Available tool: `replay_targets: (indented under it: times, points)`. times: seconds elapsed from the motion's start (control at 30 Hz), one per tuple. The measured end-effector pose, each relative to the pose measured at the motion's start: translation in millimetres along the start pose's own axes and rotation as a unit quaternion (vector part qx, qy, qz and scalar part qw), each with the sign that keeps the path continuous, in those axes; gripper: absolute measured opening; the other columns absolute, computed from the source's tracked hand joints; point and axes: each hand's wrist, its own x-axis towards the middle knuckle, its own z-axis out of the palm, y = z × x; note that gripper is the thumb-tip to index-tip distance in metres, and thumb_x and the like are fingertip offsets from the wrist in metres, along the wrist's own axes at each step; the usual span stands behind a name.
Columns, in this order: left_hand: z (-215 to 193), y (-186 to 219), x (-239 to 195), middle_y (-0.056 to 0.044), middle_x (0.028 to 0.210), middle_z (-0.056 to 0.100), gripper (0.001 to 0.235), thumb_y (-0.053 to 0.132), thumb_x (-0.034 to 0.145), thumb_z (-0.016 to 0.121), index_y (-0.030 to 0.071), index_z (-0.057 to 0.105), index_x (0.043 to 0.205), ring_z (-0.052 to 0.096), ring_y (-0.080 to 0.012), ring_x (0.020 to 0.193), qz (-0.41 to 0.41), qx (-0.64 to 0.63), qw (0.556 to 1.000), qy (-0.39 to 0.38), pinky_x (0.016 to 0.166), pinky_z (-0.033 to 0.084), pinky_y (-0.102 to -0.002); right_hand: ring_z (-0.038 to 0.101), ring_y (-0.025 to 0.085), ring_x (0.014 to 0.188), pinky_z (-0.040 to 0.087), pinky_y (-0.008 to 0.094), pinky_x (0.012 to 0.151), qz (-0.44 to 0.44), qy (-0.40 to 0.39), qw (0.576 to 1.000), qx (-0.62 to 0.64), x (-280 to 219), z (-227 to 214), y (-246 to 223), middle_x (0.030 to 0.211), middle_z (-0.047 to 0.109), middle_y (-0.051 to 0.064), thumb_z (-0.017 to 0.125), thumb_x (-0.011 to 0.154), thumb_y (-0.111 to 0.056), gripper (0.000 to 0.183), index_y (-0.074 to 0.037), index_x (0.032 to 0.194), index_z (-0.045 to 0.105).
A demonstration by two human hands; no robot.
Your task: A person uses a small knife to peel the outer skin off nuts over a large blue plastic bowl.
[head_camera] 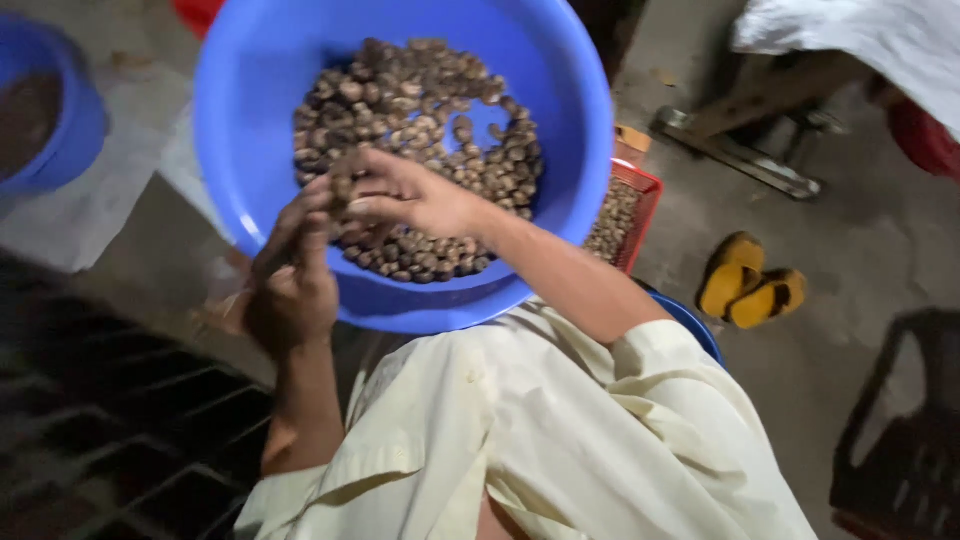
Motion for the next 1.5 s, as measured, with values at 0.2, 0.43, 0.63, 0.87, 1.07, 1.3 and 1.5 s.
replay_targets:
  times: [0.2, 0.43, 0.63, 0.87, 1.07, 1.3, 1.5]
  points:
    - [4.0, -8.8, 1.2, -0.019, 0.124, 0.073, 0.019, 0.014, 0.109, 0.062, 0.001, 0.074, 0.115, 0.070, -0.0333, 0.117, 0.028, -0.041, 0.999, 0.024, 0.093, 0.063, -0.044, 0.074, 0.015, 0.096, 0.070, 0.037, 0.080, -0.005, -0.001, 1.000, -0.007, 0.3, -6.9, 11.9, 0.103, 0.069, 0.002, 0.056, 0.109, -0.006, 0.039, -0.010, 0.145, 0.041]
    - [7.9, -14.7, 0.7, -0.023, 0.132, 0.068, 0.020, 0.013, 0.109, 0.062, -0.001, 0.072, 0.118, 0.065, -0.0424, 0.122, 0.061, -0.095, 0.994, 0.007, 0.098, 0.059, -0.054, 0.066, 0.013, 0.079, 0.071, 0.045, 0.081, -0.009, -0.019, 1.000, -0.008, 0.1, 0.0, -2.7, 0.103, 0.072, 0.010, 0.055, 0.110, -0.012, 0.046, -0.003, 0.153, 0.038]
    - [4.0, -1.7, 2.5, -0.020, 0.132, 0.069, 0.020, 0.015, 0.108, 0.063, 0.003, 0.073, 0.120, 0.069, -0.0351, 0.120, 0.060, -0.038, 0.997, -0.009, 0.099, 0.060, -0.046, 0.076, 0.029, 0.097, 0.069, 0.053, 0.081, -0.010, -0.014, 0.999, 0.036, -1.0, -7.7, 8.7, 0.113, 0.071, 0.017, 0.054, 0.109, -0.005, 0.044, -0.002, 0.150, 0.039]
    - [7.0, 3.9, 4.8, -0.029, 0.134, 0.064, 0.020, 0.004, 0.108, 0.060, -0.009, 0.066, 0.123, 0.072, -0.0386, 0.110, 0.051, -0.209, 0.977, 0.000, 0.083, 0.068, -0.048, 0.077, 0.032, 0.098, 0.069, 0.053, 0.079, 0.017, 0.016, 0.997, 0.073, -4.0, -15.5, 16.6, 0.121, 0.070, 0.022, 0.055, 0.107, -0.011, 0.048, 0.002, 0.150, 0.040]
    - [6.1, -20.0, -2.2, -0.028, 0.138, 0.061, 0.022, 0.001, 0.109, 0.057, -0.010, 0.064, 0.127, 0.068, -0.0400, 0.115, 0.050, -0.240, 0.970, -0.004, 0.084, 0.068, -0.051, 0.077, 0.026, 0.098, 0.070, 0.048, 0.077, 0.019, 0.024, 0.997, 0.070, -4.3, -8.9, 10.5, 0.122, 0.070, 0.024, 0.052, 0.107, -0.012, 0.048, 0.004, 0.151, 0.041]
    - [4.8, -12.9, 0.5, -0.026, 0.140, 0.059, 0.020, 0.003, 0.109, 0.059, -0.008, 0.066, 0.124, 0.068, -0.0367, 0.118, 0.048, -0.257, 0.965, 0.002, 0.086, 0.067, -0.049, 0.077, 0.032, 0.096, 0.068, 0.049, 0.073, 0.003, 0.020, 1.000, 0.022, -1.9, -8.9, 12.9, 0.118, 0.070, 0.025, 0.053, 0.107, -0.011, 0.048, 0.006, 0.150, 0.040]
    - [6.0, -21.4, -0.3, -0.023, 0.128, 0.067, 0.025, 0.008, 0.109, 0.060, -0.005, 0.066, 0.130, 0.069, -0.0370, 0.116, 0.056, -0.166, 0.984, 0.013, 0.090, 0.066, -0.050, 0.078, 0.031, 0.080, 0.068, 0.048, 0.069, -0.006, 0.043, 0.997, -0.059, -2.2, -9.5, 6.3, 0.101, 0.073, 0.020, 0.060, 0.102, -0.003, 0.041, 0.009, 0.139, 0.046]
